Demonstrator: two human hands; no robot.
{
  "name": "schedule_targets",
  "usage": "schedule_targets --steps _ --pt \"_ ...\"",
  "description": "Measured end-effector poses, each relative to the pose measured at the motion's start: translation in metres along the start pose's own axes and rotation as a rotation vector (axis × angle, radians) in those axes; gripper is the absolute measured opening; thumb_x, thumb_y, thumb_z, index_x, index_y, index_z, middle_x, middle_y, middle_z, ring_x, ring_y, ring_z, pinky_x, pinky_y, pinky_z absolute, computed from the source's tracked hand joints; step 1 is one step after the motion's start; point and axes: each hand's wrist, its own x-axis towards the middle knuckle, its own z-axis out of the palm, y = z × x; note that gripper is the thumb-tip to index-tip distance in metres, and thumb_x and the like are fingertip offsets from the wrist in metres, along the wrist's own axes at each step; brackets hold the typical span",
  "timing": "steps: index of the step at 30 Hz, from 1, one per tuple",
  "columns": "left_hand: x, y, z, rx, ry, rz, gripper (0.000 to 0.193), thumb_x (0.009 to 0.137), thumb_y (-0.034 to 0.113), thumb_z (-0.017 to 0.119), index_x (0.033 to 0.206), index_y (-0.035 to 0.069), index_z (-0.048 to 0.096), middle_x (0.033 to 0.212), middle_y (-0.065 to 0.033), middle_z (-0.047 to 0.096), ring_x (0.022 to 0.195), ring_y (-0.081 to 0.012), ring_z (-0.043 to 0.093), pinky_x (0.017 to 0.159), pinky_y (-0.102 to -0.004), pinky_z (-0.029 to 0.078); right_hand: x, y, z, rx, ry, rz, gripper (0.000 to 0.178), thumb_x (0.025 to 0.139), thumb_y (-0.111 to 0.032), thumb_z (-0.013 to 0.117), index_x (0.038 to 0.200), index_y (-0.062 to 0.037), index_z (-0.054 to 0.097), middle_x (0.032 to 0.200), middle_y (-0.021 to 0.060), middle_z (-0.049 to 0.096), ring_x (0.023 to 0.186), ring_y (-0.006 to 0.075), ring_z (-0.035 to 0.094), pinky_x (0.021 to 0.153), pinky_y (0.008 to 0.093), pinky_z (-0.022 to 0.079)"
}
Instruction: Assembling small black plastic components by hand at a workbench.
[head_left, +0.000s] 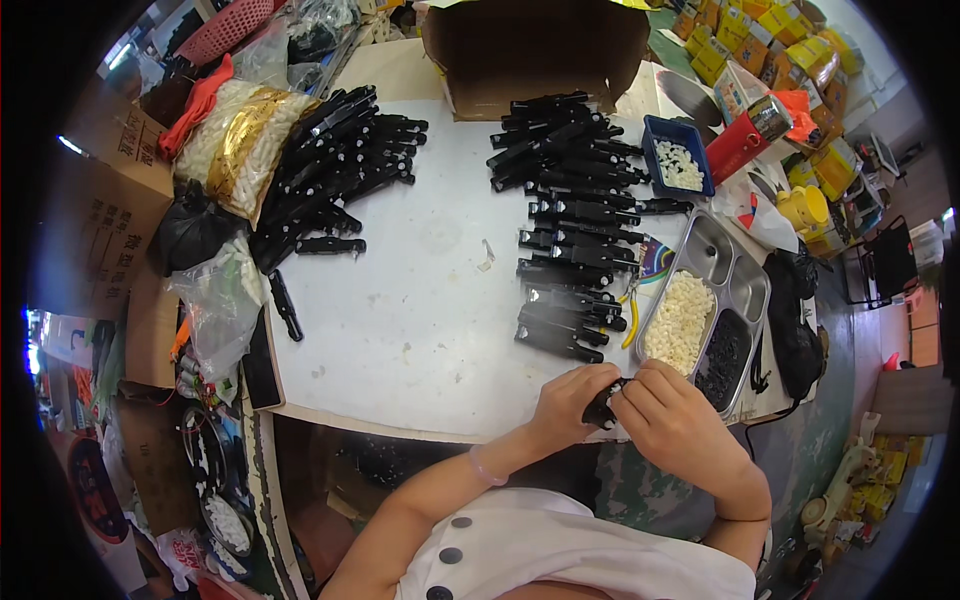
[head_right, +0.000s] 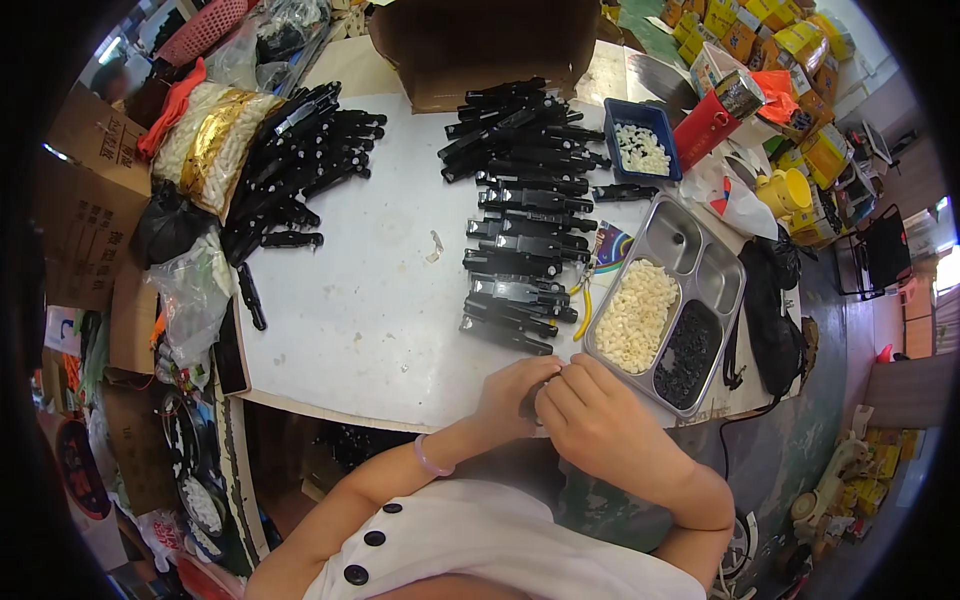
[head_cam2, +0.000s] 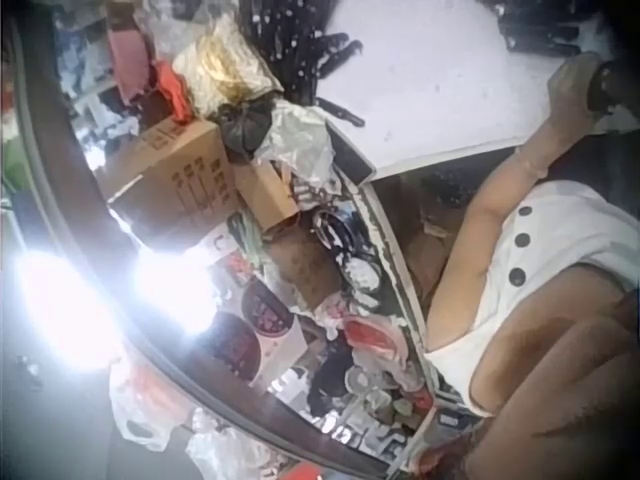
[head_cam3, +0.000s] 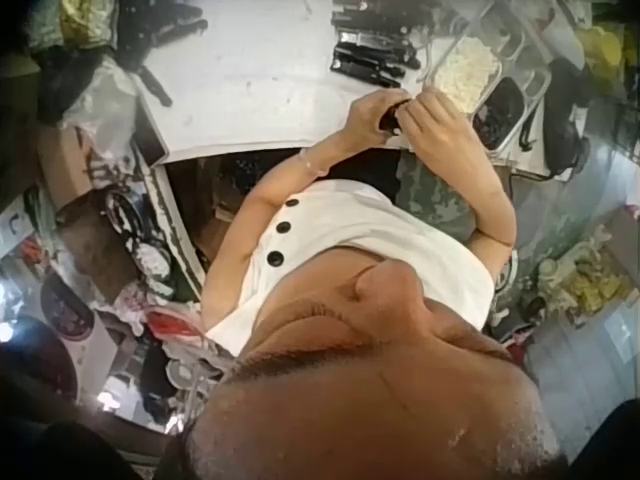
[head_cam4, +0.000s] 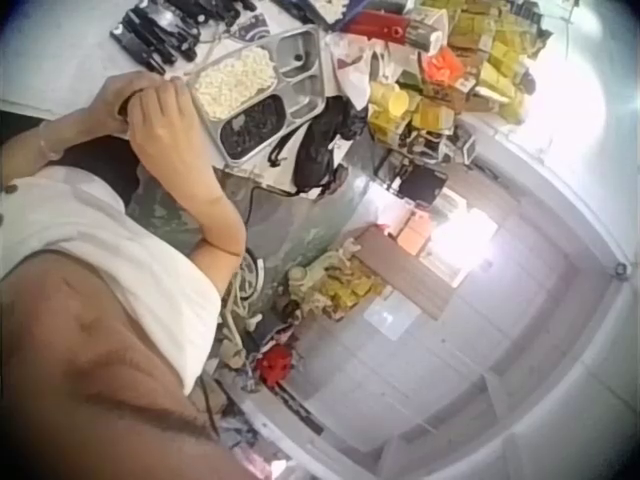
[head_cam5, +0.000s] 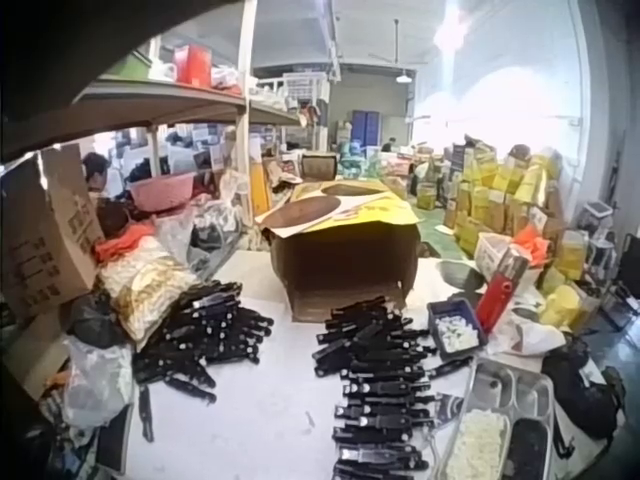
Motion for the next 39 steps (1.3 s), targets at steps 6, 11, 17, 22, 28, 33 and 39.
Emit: schedule_targets --steps 6,11,17,22,28,33,39 --pt "-0.005 -0.004 0.008 0.072 0.03 0.033 0.051 0.062 0.005 0.076 0.109 0.003 0.055 0.106 -0.0134 0.064 0.091 -0.0332 0.065 0.078 -0.0375 0.054 0.011 -0.018 0.005 -0.32 -0.154 -0.074 0.023 0.067 -0.017 0.059 0.083 -0.0001 0.062 0.079 0.0087 0.054 0.083 0.023 0.051 0.082 0.0356 0.041" --pt "-0.008 -0.006 0.013 0.149 -0.039 -0.058 0.049 0.062 0.006 0.075 0.108 0.003 0.058 0.106 -0.0143 0.065 0.091 -0.0326 0.065 0.076 -0.0367 0.054 0.009 -0.024 0.018 -0.399 -0.271 0.125 0.024 0.064 -0.017 0.063 0.081 -0.0011 0.063 0.076 0.008 0.056 0.08 0.0226 0.05 0.074 0.0341 0.039" --pt "-0.004 -0.003 0.012 0.043 0.005 -0.085 0.054 0.062 0.009 0.077 0.112 0.004 0.058 0.107 -0.0152 0.065 0.093 -0.0338 0.065 0.078 -0.0374 0.054 -0.013 0.002 0.02 0.121 0.09 0.147 0.017 0.067 -0.016 0.07 0.08 -0.0056 0.064 0.074 0.0036 0.056 0.077 0.0224 0.051 0.072 0.0335 0.039" --pt "0.018 0.024 -0.027 -0.097 0.021 -0.187 0.048 0.074 0.009 0.077 0.118 0.005 0.057 0.107 -0.0088 0.066 0.096 -0.0179 0.065 0.084 -0.0297 0.052 -0.042 -0.013 0.035 0.669 0.807 0.451 0.022 0.083 -0.022 0.067 0.074 -0.0037 0.06 0.067 0.0041 0.052 0.062 0.0196 0.048 0.062 0.0323 0.039" --pt "0.06 0.018 -0.056 0.009 0.054 0.086 0.055 0.069 0.003 0.08 0.119 0.003 0.056 0.115 -0.0137 0.063 0.102 -0.0233 0.063 0.088 -0.0324 0.051 -0.041 -0.024 0.067 0.864 1.086 0.632 0.016 0.082 -0.016 0.069 0.077 -0.0025 0.062 0.071 0.0069 0.053 0.068 0.0199 0.051 0.064 0.031 0.04" --pt "0.076 0.018 -0.061 0.244 0.098 0.295 0.051 0.066 0.01 0.078 0.113 0.004 0.06 0.11 -0.0146 0.065 0.099 -0.0305 0.065 0.082 -0.0377 0.053 -0.013 -0.024 0.036 0.215 0.903 0.459 0.019 0.068 -0.009 0.077 0.084 -0.0116 0.068 0.083 0.0034 0.052 0.085 0.0241 0.049 0.076 0.0373 0.04" --pt "0.087 0.023 -0.066 0.388 0.084 0.386 0.055 0.06 0.015 0.078 0.111 0.003 0.06 0.109 -0.0157 0.064 0.095 -0.0318 0.065 0.079 -0.0379 0.053 0.013 -0.019 0.017 0.104 0.827 0.439 0.019 0.067 -0.014 0.077 0.083 -0.0112 0.068 0.085 0.0012 0.053 0.089 0.0235 0.048 0.084 0.0415 0.035"
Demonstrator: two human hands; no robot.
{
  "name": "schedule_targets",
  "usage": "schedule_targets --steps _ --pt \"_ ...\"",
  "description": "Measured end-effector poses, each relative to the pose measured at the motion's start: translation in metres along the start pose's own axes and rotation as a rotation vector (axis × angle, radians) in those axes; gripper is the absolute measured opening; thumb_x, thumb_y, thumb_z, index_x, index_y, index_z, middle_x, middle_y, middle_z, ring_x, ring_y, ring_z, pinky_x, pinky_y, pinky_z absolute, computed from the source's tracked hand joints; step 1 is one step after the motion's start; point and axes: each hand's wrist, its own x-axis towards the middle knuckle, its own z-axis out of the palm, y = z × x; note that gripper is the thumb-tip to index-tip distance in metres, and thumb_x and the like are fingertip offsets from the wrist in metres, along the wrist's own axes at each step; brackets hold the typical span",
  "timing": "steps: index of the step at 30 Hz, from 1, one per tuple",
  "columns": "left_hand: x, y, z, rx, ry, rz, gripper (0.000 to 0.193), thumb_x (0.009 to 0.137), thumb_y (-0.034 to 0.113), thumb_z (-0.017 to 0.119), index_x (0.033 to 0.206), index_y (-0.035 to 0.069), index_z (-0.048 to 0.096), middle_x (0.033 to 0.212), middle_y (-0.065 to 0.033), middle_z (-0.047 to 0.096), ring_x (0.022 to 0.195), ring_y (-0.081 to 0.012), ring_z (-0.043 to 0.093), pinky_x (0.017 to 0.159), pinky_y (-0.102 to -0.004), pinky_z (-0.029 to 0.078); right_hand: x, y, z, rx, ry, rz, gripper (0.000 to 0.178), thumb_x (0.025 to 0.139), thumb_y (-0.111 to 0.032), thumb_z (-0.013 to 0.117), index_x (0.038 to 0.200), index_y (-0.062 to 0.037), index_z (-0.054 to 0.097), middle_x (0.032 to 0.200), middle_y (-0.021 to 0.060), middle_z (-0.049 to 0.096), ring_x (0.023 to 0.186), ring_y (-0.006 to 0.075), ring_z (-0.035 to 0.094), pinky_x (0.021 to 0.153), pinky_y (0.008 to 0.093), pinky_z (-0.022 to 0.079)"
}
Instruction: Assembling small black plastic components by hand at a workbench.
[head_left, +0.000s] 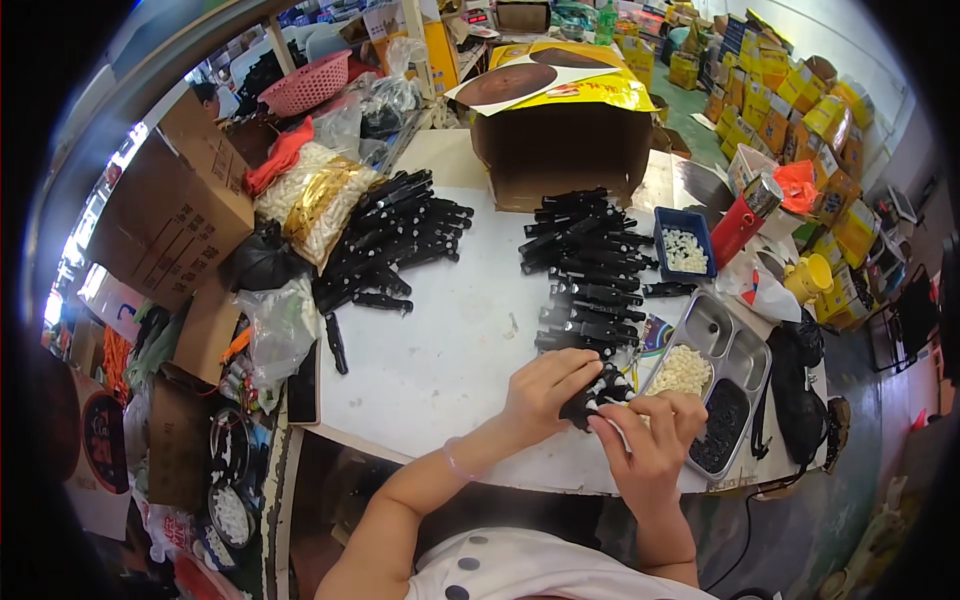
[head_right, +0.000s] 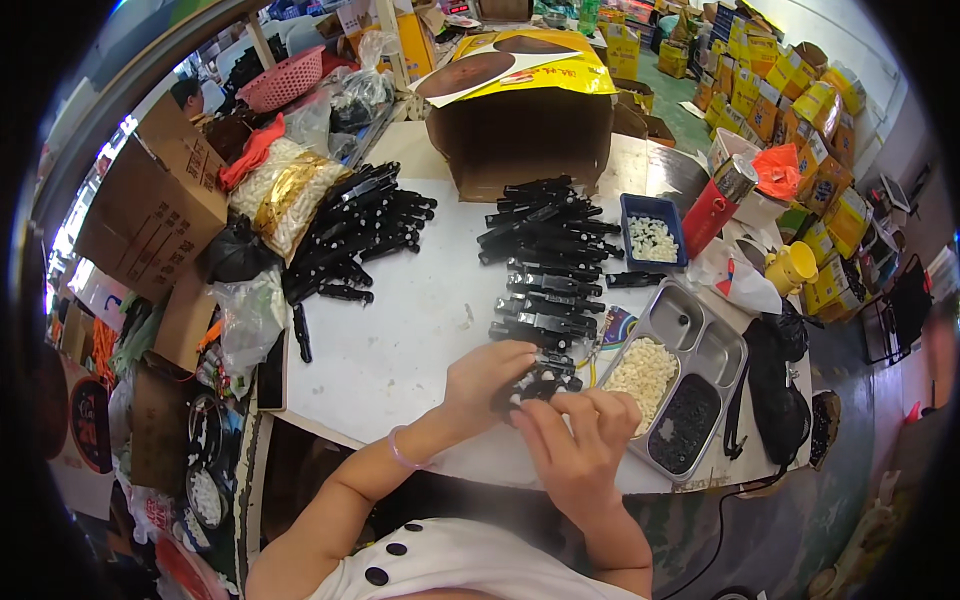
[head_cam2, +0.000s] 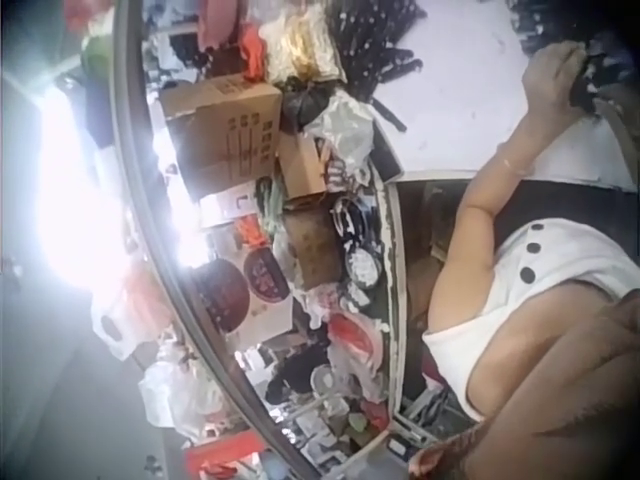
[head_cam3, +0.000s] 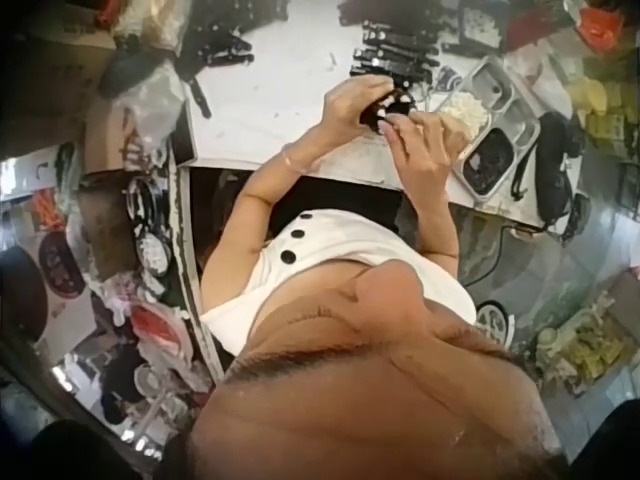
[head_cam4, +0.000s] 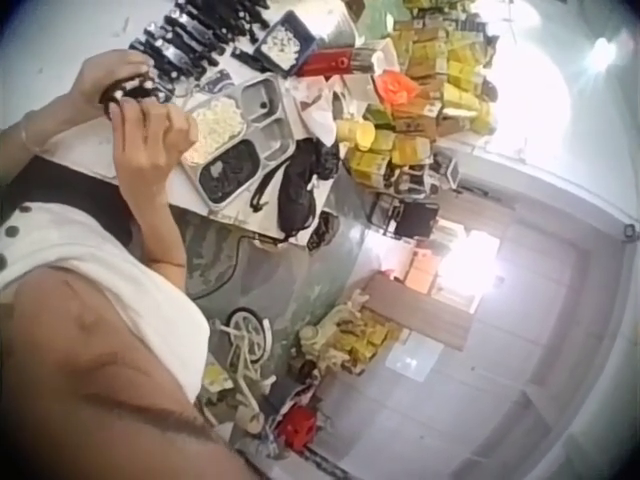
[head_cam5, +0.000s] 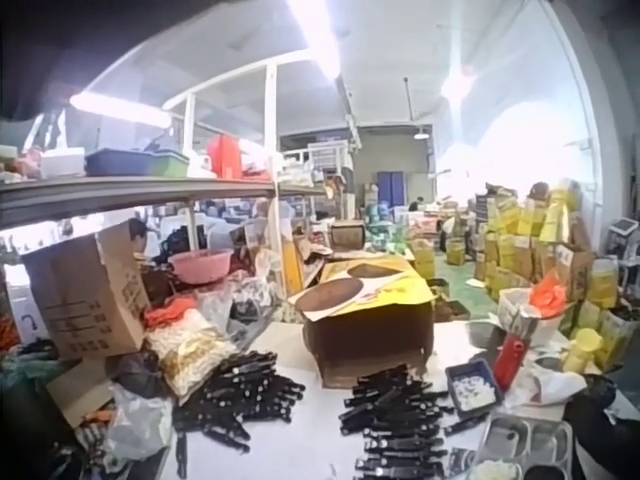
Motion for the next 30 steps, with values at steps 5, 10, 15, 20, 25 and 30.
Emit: schedule_targets --steps 5,10,15,20,25,30 --pt "0.008 0.006 -0.012 0.132 -0.064 0.035 0.047 0.064 0.016 0.074 0.107 0.003 0.062 0.106 -0.0164 0.065 0.091 -0.0317 0.066 0.076 -0.0369 0.054 0.003 0.002 0.003 0.011 -0.025 0.046 0.013 0.07 -0.01 0.077 0.078 -0.0083 0.067 0.084 0.0027 0.056 0.093 0.0249 0.047 0.085 0.0394 0.034" --pt "0.014 0.002 -0.006 0.33 -0.166 0.123 0.036 0.064 0.007 0.066 0.1 0.005 0.066 0.102 -0.0117 0.066 0.088 -0.0287 0.065 0.071 -0.0343 0.053 0.0 0.017 0.004 0.084 -0.14 0.156 0.013 0.074 -0.012 0.072 0.08 -0.004 0.064 0.085 0.0069 0.057 0.093 0.0277 0.048 0.085 0.04 0.035" --pt "0.036 -0.017 0.01 0.349 -0.269 0.094 0.047 0.063 0.01 0.069 0.11 0.008 0.061 0.105 -0.0075 0.063 0.09 -0.0255 0.063 0.074 -0.0352 0.051 0.001 0.043 0.01 0.103 -0.052 0.261 0.013 0.078 -0.012 0.069 0.08 -0.0022 0.062 0.086 0.0091 0.057 0.091 0.0288 0.049 0.084 0.0391 0.036" --pt "0.081 -0.08 0.06 0.555 -0.3 0.079 0.051 0.064 0.012 0.072 0.112 0.014 0.056 0.095 -0.0044 0.058 0.086 -0.0226 0.058 0.074 -0.0359 0.045 -0.034 0.064 0.016 0.15 0.095 0.525 0.011 0.079 -0.012 0.067 0.078 -0.0036 0.06 0.085 0.0102 0.057 0.093 0.0296 0.051 0.086 0.0408 0.036" --pt "0.095 -0.13 0.118 0.769 -0.459 -0.034 0.064 0.071 0.026 0.074 0.129 0.016 0.049 0.106 -0.006 0.057 0.1 -0.0263 0.054 0.094 -0.0513 0.037 -0.061 0.056 0.02 0.132 -0.01 0.455 0.012 0.081 -0.011 0.065 0.079 -0.0018 0.058 0.085 0.0108 0.056 0.092 0.0297 0.05 0.086 0.0401 0.036" --pt "0.102 -0.134 0.095 0.477 -0.76 -0.273 0.114 0.058 0.068 0.072 0.148 0.015 0.027 0.15 -0.0199 0.027 0.142 -0.0402 0.012 0.109 -0.0636 -0.002 -0.062 0.06 0.021 0.144 -0.016 0.512 0.016 0.086 -0.012 0.06 0.076 0.0005 0.056 0.082 0.0109 0.055 0.089 0.0278 0.05 0.084 0.0371 0.038"
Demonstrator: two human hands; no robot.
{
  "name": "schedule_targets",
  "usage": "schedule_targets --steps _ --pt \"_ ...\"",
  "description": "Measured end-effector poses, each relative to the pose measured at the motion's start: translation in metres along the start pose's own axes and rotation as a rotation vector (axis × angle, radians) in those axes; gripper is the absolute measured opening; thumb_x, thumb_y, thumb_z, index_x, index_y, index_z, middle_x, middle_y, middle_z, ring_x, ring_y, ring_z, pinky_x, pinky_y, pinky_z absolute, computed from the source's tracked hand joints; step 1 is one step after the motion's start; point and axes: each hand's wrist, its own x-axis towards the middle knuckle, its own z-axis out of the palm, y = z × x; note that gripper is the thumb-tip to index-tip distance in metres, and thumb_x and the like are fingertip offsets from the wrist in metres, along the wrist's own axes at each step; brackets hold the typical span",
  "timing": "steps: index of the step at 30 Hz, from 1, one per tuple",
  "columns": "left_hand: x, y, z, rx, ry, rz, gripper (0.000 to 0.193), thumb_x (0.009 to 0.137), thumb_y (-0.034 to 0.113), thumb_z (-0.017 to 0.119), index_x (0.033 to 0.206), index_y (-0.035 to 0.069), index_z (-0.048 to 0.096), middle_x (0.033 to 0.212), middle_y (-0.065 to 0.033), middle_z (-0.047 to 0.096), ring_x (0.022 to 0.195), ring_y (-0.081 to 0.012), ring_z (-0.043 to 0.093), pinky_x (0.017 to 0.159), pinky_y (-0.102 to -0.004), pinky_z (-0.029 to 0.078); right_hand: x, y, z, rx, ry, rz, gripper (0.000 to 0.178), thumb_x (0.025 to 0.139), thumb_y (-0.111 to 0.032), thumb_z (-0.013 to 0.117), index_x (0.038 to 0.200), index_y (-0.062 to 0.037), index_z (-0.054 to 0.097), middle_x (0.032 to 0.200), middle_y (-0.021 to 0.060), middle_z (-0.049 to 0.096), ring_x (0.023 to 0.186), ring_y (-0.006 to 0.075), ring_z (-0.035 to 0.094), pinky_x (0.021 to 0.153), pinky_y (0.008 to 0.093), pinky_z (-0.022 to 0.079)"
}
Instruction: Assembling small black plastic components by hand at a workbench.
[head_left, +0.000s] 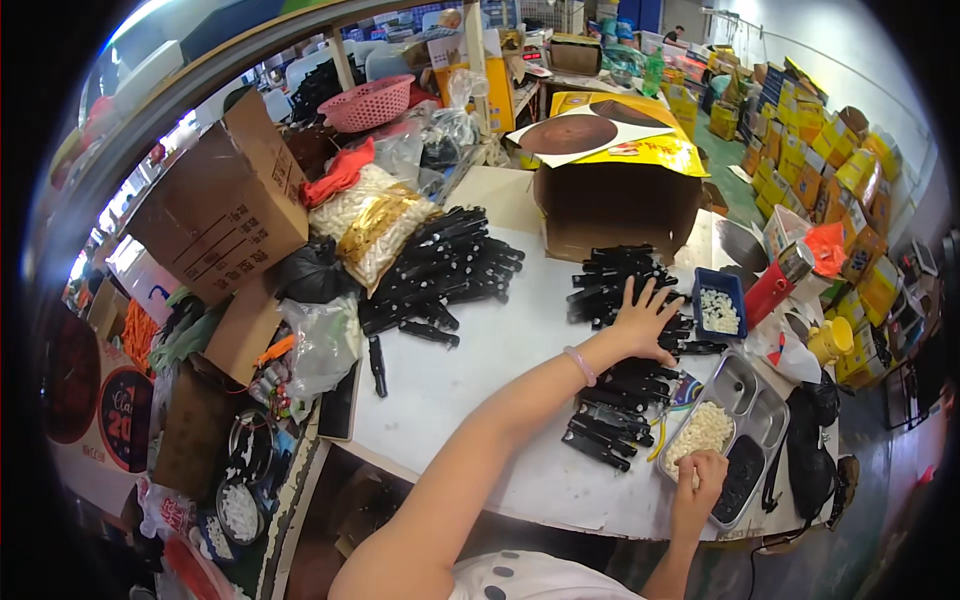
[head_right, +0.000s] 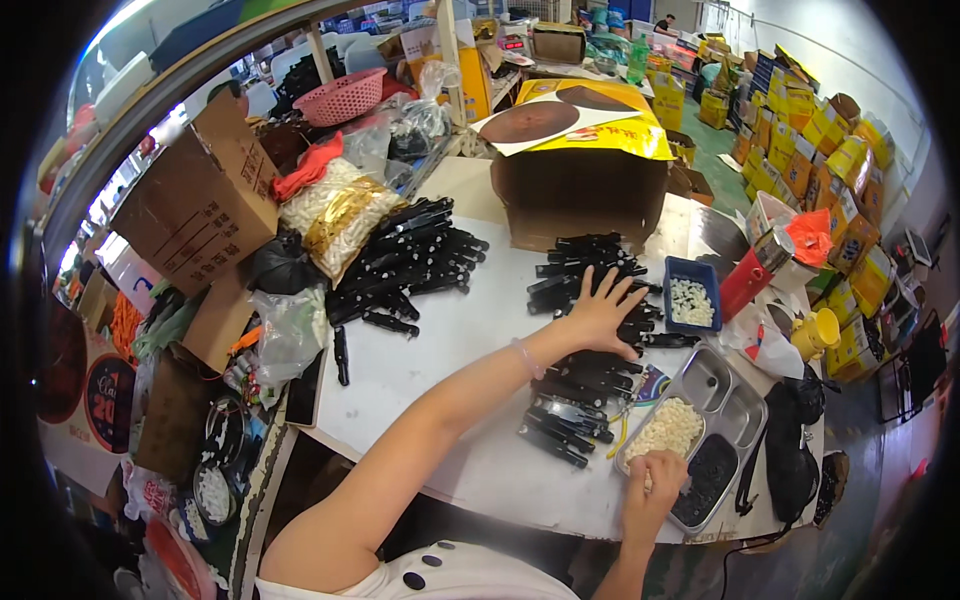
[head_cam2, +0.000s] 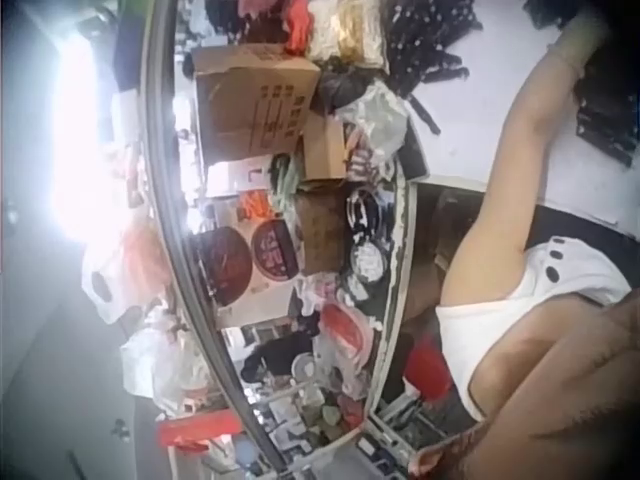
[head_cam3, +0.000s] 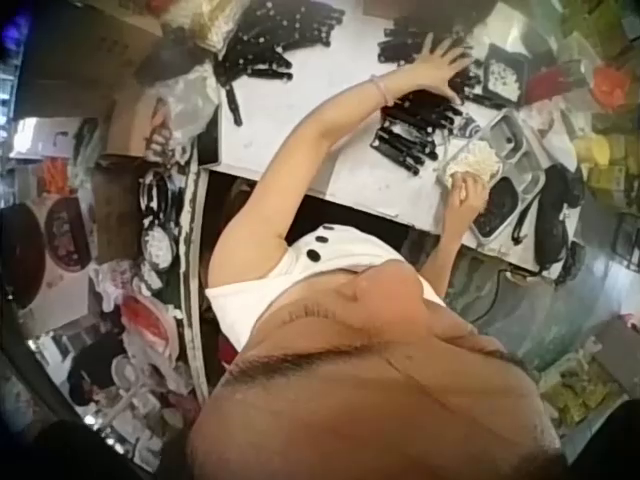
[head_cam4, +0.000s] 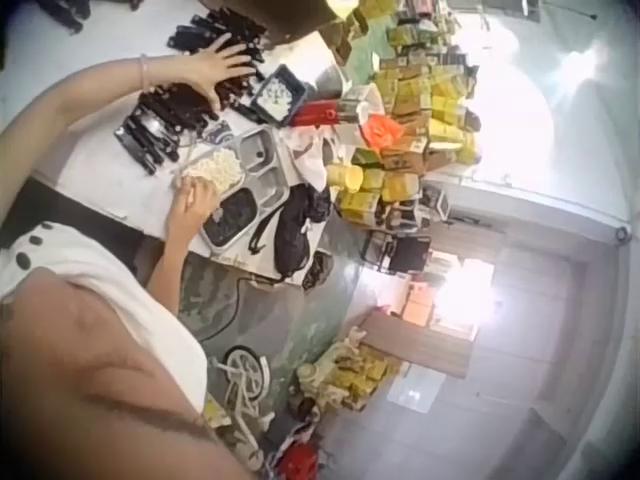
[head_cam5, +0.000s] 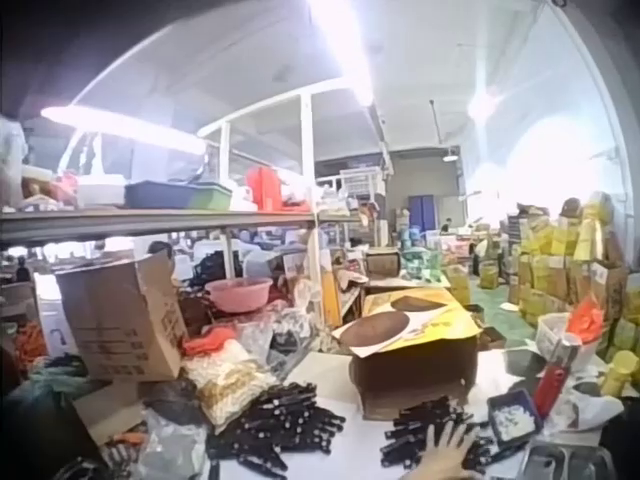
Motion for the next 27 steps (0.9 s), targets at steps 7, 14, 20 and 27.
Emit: schedule_targets --steps 7,14,20,27 --pt "-0.053 -0.037 -0.04 0.038 0.449 0.284 0.083 0.073 0.052 0.071 0.139 0.015 0.039 0.142 -0.0115 0.038 0.139 -0.0333 0.023 0.11 -0.0615 0.009 0.006 -0.015 0.009 -0.052 0.025 -0.113 0.019 0.087 -0.012 0.059 0.073 0.0004 0.056 0.084 0.01 0.054 0.093 0.0273 0.05 0.086 0.036 0.038" --pt "-0.14 -0.213 -0.062 0.701 0.121 -0.127 0.02 0.081 0.019 0.06 0.096 0.009 0.068 0.128 -0.0118 0.053 0.14 -0.0298 0.026 0.113 -0.0609 0.005 0.013 -0.023 0.032 0.051 -0.095 -0.115 0.014 0.084 -0.01 0.06 0.074 -0.0001 0.057 0.084 0.0099 0.055 0.092 0.0274 0.05 0.086 0.037 0.038" --pt "-0.146 -0.225 -0.058 0.442 0.047 0.107 0.04 0.073 0.018 0.069 0.112 0.014 0.058 0.123 -0.0081 0.055 0.137 -0.0236 0.031 0.113 -0.0564 0.015 0.036 -0.072 0.076 0.112 -0.213 -0.402 0.01 0.074 -0.006 0.068 0.075 -0.0019 0.06 0.084 0.0077 0.058 0.095 0.0293 0.051 0.087 0.042 0.038" --pt "-0.113 -0.239 -0.041 0.598 -0.058 -0.088 0.08 0.06 0.017 0.078 0.131 0.008 0.044 0.132 -0.0132 0.047 0.131 -0.0288 0.038 0.114 -0.0553 0.012 0.044 -0.088 0.109 0.159 -0.325 -0.571 0.01 0.074 -0.01 0.071 0.075 -0.0061 0.061 0.085 0.0043 0.059 0.097 0.027 0.052 0.09 0.045 0.037"
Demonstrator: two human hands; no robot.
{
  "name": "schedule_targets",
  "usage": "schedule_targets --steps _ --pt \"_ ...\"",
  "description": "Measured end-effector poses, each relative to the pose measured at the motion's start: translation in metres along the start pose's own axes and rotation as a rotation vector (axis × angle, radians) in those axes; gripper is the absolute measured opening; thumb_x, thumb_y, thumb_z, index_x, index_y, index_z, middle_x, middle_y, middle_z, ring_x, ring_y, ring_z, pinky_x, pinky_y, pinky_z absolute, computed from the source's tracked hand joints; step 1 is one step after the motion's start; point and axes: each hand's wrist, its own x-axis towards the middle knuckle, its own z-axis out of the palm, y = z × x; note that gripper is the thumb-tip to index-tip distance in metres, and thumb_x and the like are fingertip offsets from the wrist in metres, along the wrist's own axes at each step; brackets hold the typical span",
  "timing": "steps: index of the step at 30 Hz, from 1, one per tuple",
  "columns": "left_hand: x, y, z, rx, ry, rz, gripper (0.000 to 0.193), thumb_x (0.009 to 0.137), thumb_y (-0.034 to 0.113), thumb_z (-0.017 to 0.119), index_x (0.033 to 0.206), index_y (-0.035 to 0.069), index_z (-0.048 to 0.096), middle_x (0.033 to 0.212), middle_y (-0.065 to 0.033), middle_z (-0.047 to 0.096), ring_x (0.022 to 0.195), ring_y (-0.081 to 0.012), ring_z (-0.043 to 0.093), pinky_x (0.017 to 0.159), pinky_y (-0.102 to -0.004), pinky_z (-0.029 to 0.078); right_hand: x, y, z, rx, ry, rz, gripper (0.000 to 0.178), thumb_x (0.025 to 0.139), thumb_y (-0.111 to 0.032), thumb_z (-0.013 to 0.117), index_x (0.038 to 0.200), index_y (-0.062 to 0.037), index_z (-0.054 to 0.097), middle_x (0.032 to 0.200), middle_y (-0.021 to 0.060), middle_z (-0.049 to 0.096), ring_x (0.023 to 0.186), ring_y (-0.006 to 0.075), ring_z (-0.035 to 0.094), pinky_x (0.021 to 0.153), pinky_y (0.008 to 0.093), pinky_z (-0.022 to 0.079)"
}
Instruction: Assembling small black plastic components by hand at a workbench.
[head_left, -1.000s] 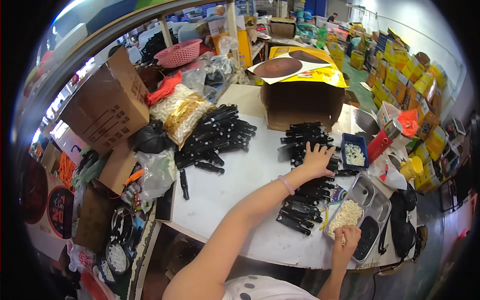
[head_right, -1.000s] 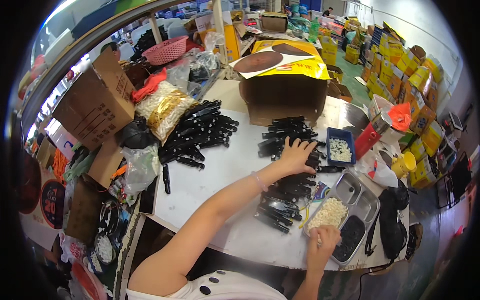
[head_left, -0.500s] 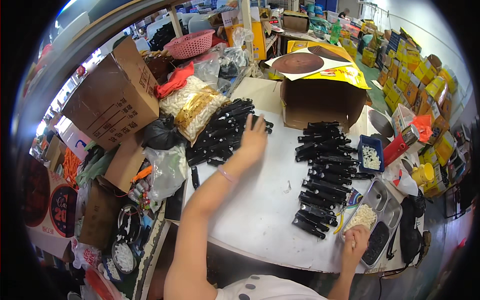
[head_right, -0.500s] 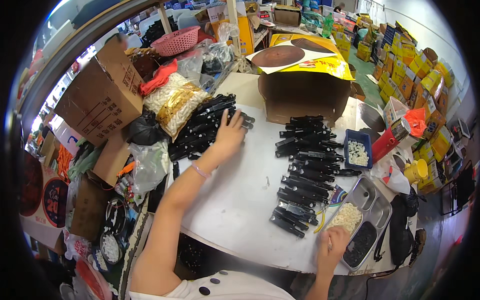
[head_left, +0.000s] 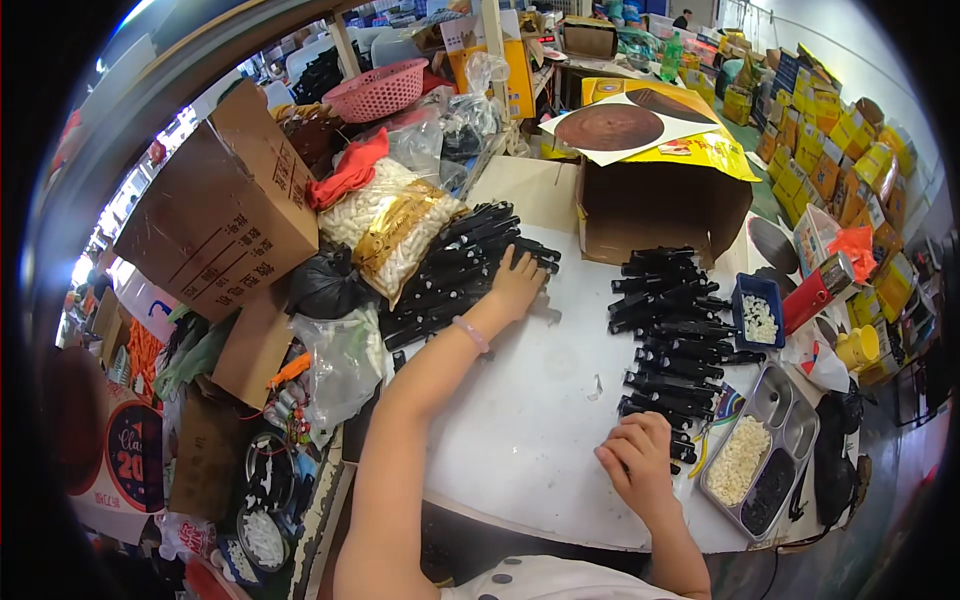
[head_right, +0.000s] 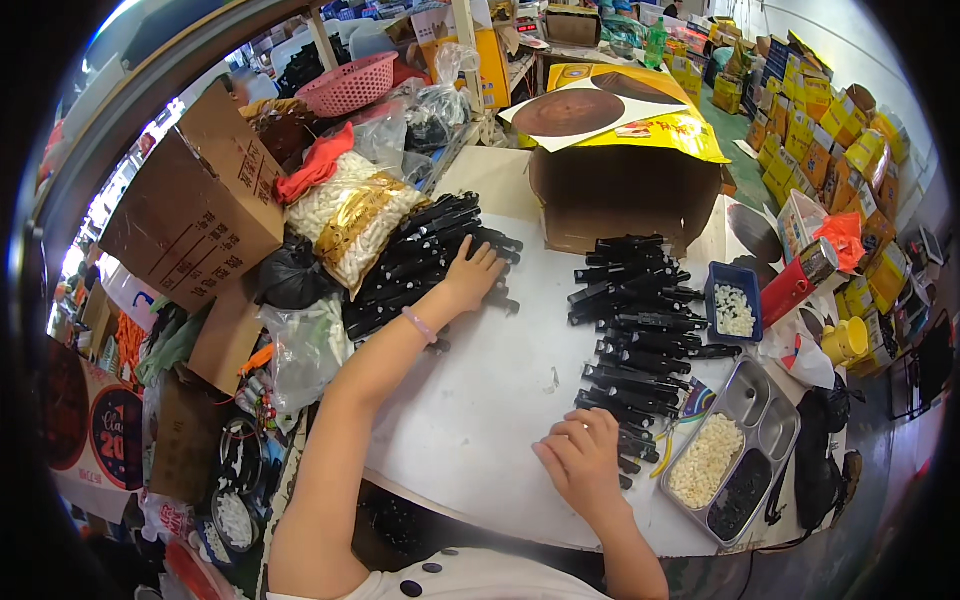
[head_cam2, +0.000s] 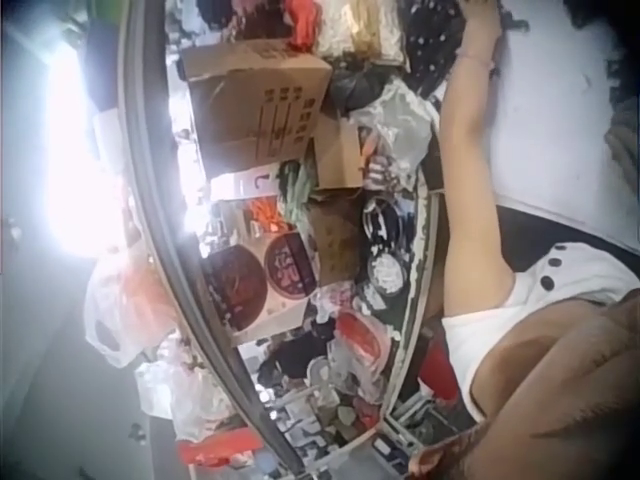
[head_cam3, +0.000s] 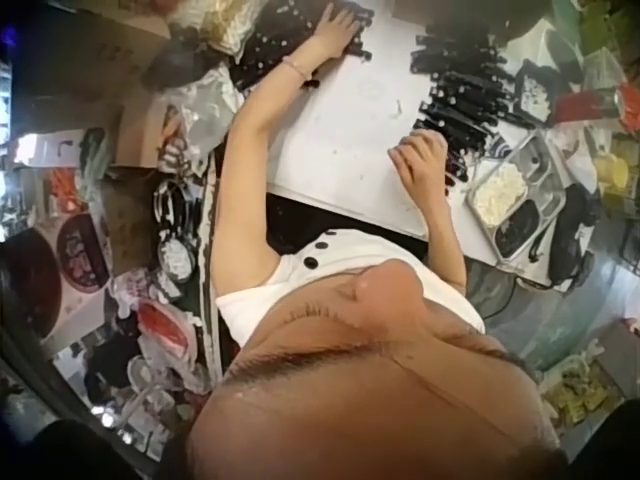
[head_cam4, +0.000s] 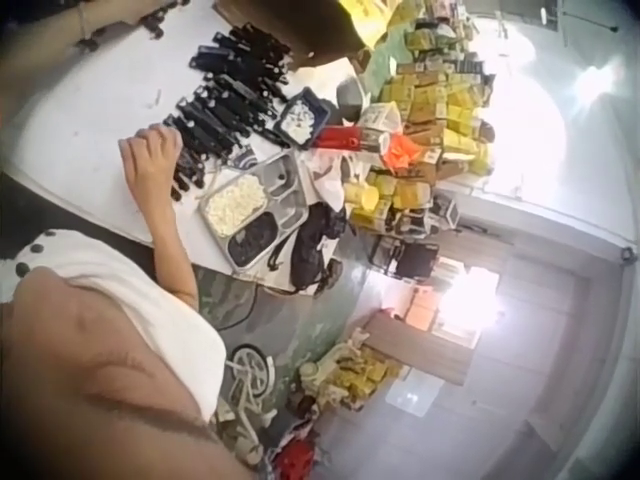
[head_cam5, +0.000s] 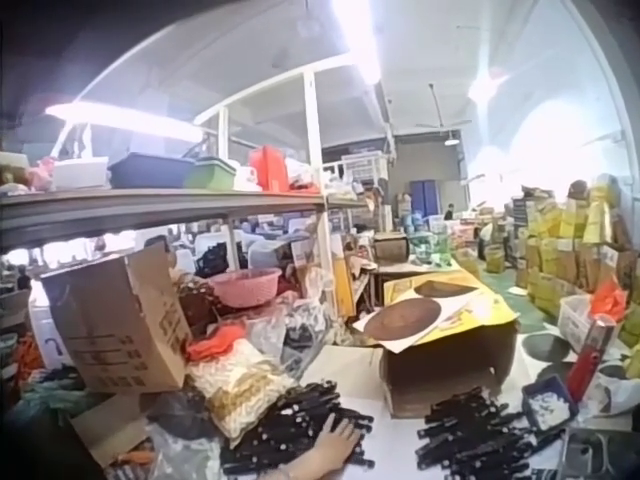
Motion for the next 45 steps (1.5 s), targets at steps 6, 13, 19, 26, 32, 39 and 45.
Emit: schedule_targets --steps 6,13,19,26,32,39,45 --pt "0.008 -0.007 -0.015 -0.149 -0.307 0.102 0.085 0.052 0.022 0.079 0.127 0.002 0.046 0.132 -0.0182 0.044 0.13 -0.0323 0.037 0.115 -0.0521 0.012 -0.006 0.0 0.003 0.005 -0.055 -0.022 0.012 0.075 -0.012 0.071 0.075 -0.0067 0.06 0.083 0.0036 0.058 0.095 0.0259 0.052 0.09 0.0446 0.037" --pt "0.001 -0.023 -0.029 -0.33 -0.337 0.34 0.081 0.051 0.021 0.078 0.124 0.006 0.048 0.129 -0.0156 0.047 0.124 -0.0343 0.041 0.11 -0.0432 0.03 -0.024 0.007 0.007 0.001 -0.08 0.015 0.012 0.076 -0.013 0.071 0.075 -0.0063 0.061 0.083 0.0035 0.058 0.093 0.0247 0.052 0.089 0.0438 0.037" --pt "-0.021 0.016 -0.051 -0.493 -0.216 0.392 0.077 0.054 0.016 0.077 0.125 0.013 0.049 0.102 -0.0103 0.062 0.097 -0.033 0.058 0.088 -0.0409 0.045 -0.029 0.008 0.01 0.02 -0.098 0.009 0.013 0.073 -0.012 0.073 0.076 -0.0074 0.06 0.083 0.0028 0.057 0.092 0.0243 0.053 0.09 0.0436 0.037" --pt "-0.074 0.071 -0.054 -1.122 0.269 -0.098 0.063 0.067 0.014 0.078 0.123 0.013 0.047 0.101 -0.0071 0.062 0.091 -0.0173 0.061 0.081 -0.0323 0.05 -0.034 0.015 0.014 0.133 -0.078 0.153 0.011 0.078 -0.012 0.069 0.082 -0.005 0.061 0.088 0.0055 0.06 0.093 0.0257 0.053 0.089 0.0416 0.039" --pt "-0.127 0.165 -0.082 -1.422 0.427 -0.361 0.075 0.065 0.019 0.082 0.125 0.006 0.039 0.105 -0.0104 0.06 0.098 -0.0236 0.062 0.082 -0.0342 0.052 -0.018 0.007 0.027 0.529 0.045 0.402 0.08 0.077 -0.027 0.074 0.14 -0.0044 0.03 0.134 0.0152 0.04 0.119 0.0278 0.047 0.099 0.0427 0.04" --pt "-0.198 0.206 -0.047 -1.464 0.615 -0.325 0.104 0.068 0.021 0.082 0.143 0.004 0.011 0.13 -0.0157 0.039 0.112 -0.0264 0.049 0.098 -0.0407 0.041 -0.032 -0.002 0.084 0.991 0.035 0.477 0.056 0.095 -0.027 0.055 0.139 -0.0016 0.03 0.133 0.0155 0.046 0.126 0.0262 0.043 0.107 0.0376 0.032" --pt "-0.183 0.207 -0.057 -1.772 0.457 -0.423 0.111 0.071 0.025 0.082 0.146 0.006 0.002 0.136 -0.0164 0.033 0.12 -0.0279 0.043 0.102 -0.0413 0.036 -0.039 0.013 0.08 0.851 -0.094 0.178 0.074 0.093 -0.051 0.045 0.146 -0.0043 0.024 0.15 0.0167 0.026 0.139 0.0359 0.02 0.114 0.0443 0.016"
